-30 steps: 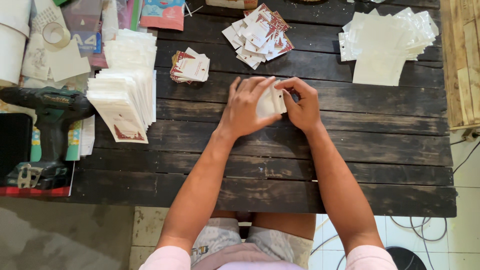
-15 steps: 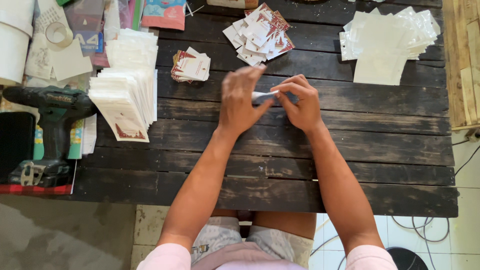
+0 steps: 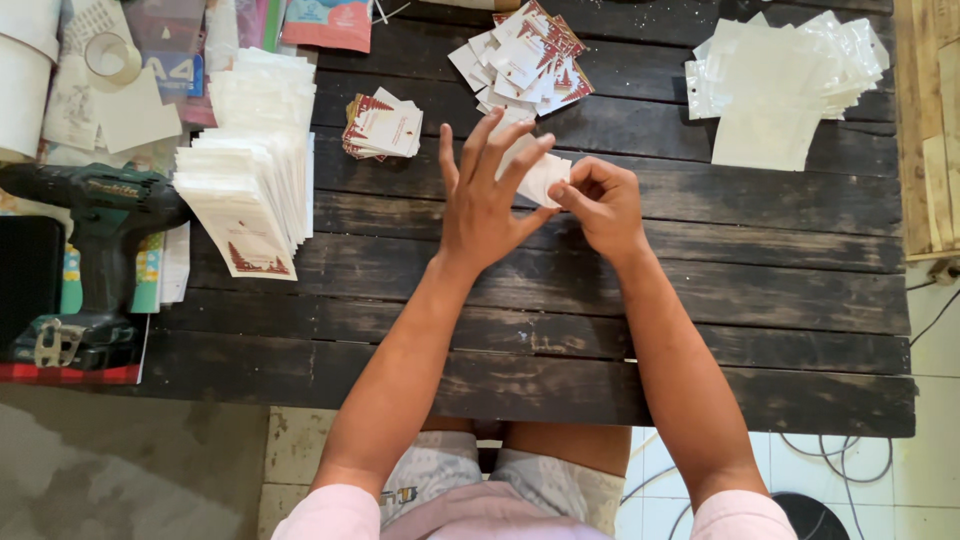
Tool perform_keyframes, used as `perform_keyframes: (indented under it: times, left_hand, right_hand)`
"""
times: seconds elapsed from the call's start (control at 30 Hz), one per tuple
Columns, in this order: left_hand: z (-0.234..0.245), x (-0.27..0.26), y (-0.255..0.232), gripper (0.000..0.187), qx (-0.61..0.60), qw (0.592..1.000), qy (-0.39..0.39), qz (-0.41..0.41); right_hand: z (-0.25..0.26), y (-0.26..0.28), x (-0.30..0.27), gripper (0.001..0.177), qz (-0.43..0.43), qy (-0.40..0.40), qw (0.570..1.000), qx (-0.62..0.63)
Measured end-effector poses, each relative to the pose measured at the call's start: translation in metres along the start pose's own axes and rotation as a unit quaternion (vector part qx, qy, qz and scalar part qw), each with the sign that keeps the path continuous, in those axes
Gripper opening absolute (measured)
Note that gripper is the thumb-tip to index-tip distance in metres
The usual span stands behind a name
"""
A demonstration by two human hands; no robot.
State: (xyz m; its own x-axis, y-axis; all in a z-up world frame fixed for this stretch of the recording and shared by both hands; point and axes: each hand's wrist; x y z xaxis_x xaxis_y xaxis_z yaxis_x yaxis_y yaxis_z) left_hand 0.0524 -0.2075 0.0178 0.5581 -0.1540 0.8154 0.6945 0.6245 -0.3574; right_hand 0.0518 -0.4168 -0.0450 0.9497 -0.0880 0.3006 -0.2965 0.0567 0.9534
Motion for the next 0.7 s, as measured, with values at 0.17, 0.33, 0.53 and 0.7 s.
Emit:
perform_keyframes:
  times: [0.17,0.33,0.53,0.7]
  left_hand:
    - [0.003,0.002,-0.002,0.086,-0.05,0.999,0.004,-0.01]
    - [-0.004,-0.008,0.004,0.098,-0.085,0.996,0.022,0.001]
    - [-0.001,-0.004,0.003,0.096,-0.062,0.998,0.019,-0.007]
    - [0.004,-0.003,0.001,0.077,-0.058,0.997,0.039,0.015]
  right_hand:
    - [0.008,-0.024,0.0,0.024,-0.059,0.012,0.992,0.109]
    - [0.006,-0.016,-0.003,0.023,-0.081,0.027,0.985,0.153]
    - [0.01,-0.024,-0.001,0.023,-0.115,0.004,0.973,0.201]
    - [-0.004,0.011,0.002,0.021,-0.064,-0.012,0.997,0.035]
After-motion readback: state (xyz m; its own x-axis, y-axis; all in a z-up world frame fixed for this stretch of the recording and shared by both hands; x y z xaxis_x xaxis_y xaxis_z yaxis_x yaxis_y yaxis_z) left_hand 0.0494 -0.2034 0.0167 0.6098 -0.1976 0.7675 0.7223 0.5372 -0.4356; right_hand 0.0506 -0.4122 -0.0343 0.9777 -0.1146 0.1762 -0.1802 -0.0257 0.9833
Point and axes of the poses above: each hand's wrist, its own x-axis towards the middle knuckle, its own z-axis out of the back of the hand, y = z × x, and after that the axes turned 7 degrees about -y, right-handed
